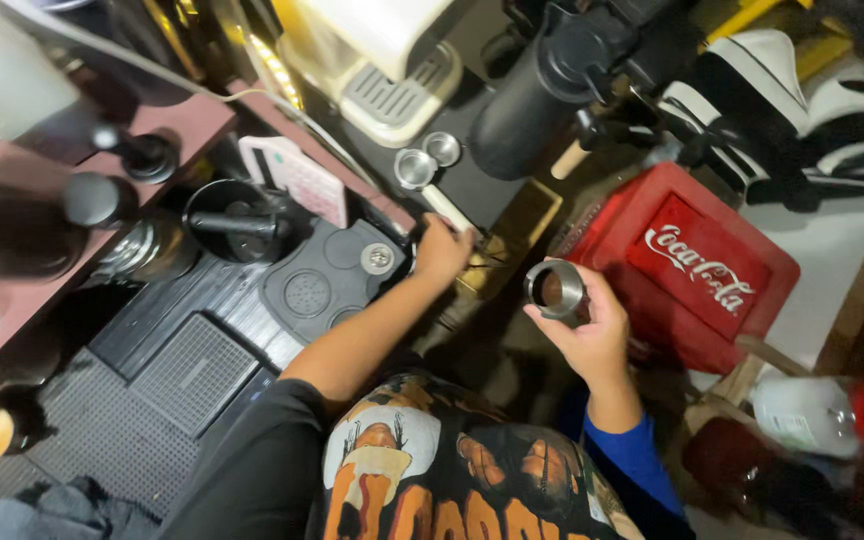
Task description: The person wipes a portafilter with a cloth, then uses a coffee grinder to fill it with grounds. They level the grounds with a tamper and continue wiping the portafilter. The person also handles a small metal cup and a glass jar on a digital scale.
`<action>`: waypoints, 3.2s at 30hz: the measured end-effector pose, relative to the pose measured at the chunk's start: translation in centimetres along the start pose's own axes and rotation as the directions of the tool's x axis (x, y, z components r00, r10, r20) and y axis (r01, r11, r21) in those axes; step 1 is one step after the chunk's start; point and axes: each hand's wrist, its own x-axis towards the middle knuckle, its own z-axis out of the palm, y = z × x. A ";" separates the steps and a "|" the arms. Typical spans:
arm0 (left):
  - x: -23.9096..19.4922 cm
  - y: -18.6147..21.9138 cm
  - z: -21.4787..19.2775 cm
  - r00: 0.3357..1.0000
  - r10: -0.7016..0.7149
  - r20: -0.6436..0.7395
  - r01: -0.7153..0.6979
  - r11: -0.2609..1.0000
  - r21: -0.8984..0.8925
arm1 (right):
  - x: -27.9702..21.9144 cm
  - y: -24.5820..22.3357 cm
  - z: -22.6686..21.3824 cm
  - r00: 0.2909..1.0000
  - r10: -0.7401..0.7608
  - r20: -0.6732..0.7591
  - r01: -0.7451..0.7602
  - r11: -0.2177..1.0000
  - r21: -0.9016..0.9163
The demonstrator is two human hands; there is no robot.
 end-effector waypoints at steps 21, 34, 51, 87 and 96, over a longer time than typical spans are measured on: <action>-11.0 -0.5 -5.5 0.912 0.410 0.010 -0.399 0.891 -0.216 | -1.3 2.8 -1.2 0.999 0.039 -0.036 -0.040 0.999 -0.019; -25.3 -0.1 -27.2 0.854 0.372 -0.363 -0.157 0.850 0.502 | 1.4 1.7 24.1 0.923 -0.159 0.350 0.159 0.987 0.027; -25.3 -12.1 -23.1 0.965 -0.197 0.174 0.240 0.390 -0.889 | 5.5 -7.9 26.1 0.339 -0.568 0.750 0.807 0.585 0.078; -23.1 -16.7 -13.6 0.956 -0.283 0.083 0.205 0.437 -0.876 | 0.1 0.7 27.8 0.599 -0.586 0.546 0.756 0.639 -0.143; -24.1 -14.2 -13.5 0.934 -0.353 -0.047 0.202 0.634 -0.746 | 1.4 -2.0 26.2 0.482 -0.530 0.698 0.636 0.760 0.137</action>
